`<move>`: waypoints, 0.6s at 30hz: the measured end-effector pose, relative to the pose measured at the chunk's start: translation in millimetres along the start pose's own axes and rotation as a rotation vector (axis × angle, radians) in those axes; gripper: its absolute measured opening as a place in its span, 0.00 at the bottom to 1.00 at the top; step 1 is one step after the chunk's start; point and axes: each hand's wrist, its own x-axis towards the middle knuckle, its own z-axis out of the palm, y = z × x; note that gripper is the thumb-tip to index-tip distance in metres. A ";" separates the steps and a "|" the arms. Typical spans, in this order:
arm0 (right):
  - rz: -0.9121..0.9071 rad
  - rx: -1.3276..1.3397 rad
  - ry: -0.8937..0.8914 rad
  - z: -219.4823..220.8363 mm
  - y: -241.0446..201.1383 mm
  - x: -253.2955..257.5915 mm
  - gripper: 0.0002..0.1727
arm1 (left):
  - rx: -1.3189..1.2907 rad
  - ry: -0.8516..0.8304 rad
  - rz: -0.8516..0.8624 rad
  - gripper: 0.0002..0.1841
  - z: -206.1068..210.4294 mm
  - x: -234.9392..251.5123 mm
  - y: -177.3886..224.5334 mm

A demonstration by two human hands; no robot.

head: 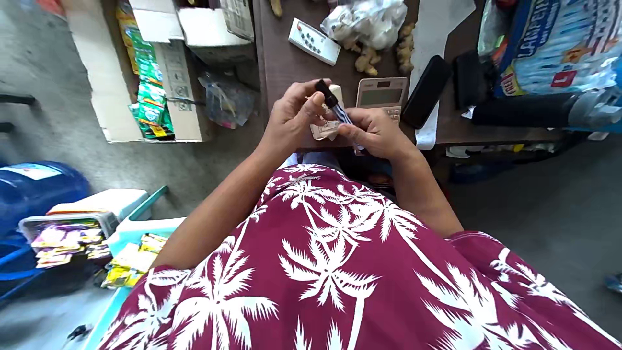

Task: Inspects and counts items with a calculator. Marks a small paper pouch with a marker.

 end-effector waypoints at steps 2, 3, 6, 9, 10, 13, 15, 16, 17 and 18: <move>-0.044 0.006 -0.027 0.5 -5.0 -0.3 0.16 | -0.103 0.018 0.004 0.13 0.0 -1.1 4.5; -0.058 0.007 -0.034 -0.1 -7.3 -1.2 0.16 | -0.147 0.016 0.009 0.11 -1.0 -2.1 5.5; -0.078 -0.023 -0.056 -3.3 -14.6 -6.7 0.15 | -0.226 0.008 0.017 0.09 0.2 -4.8 8.7; -0.080 -0.057 -0.045 -4.9 -19.8 -12.6 0.17 | -0.211 0.029 0.046 0.08 5.8 -4.3 11.9; -0.081 -0.080 -0.030 -4.7 -22.3 -14.2 0.17 | -0.211 0.044 0.046 0.08 8.8 -4.4 13.6; -0.063 -0.264 0.005 -4.8 -31.4 -18.9 0.18 | -0.273 0.124 -0.024 0.09 15.1 -4.3 19.5; 0.001 -0.485 -0.004 -7.2 -37.4 -24.2 0.19 | -0.335 0.259 -0.106 0.12 4.2 2.7 21.2; 0.033 -0.554 0.010 -7.0 -38.1 -28.4 0.19 | -0.359 0.332 -0.132 0.13 -6.9 7.3 18.5; 0.047 -0.572 0.049 -6.9 -38.5 -32.4 0.19 | -0.370 0.366 -0.165 0.14 -16.3 9.7 14.6; 0.040 -0.539 0.125 -7.6 -39.8 -34.4 0.19 | -0.371 0.354 -0.216 0.13 -20.0 9.4 12.1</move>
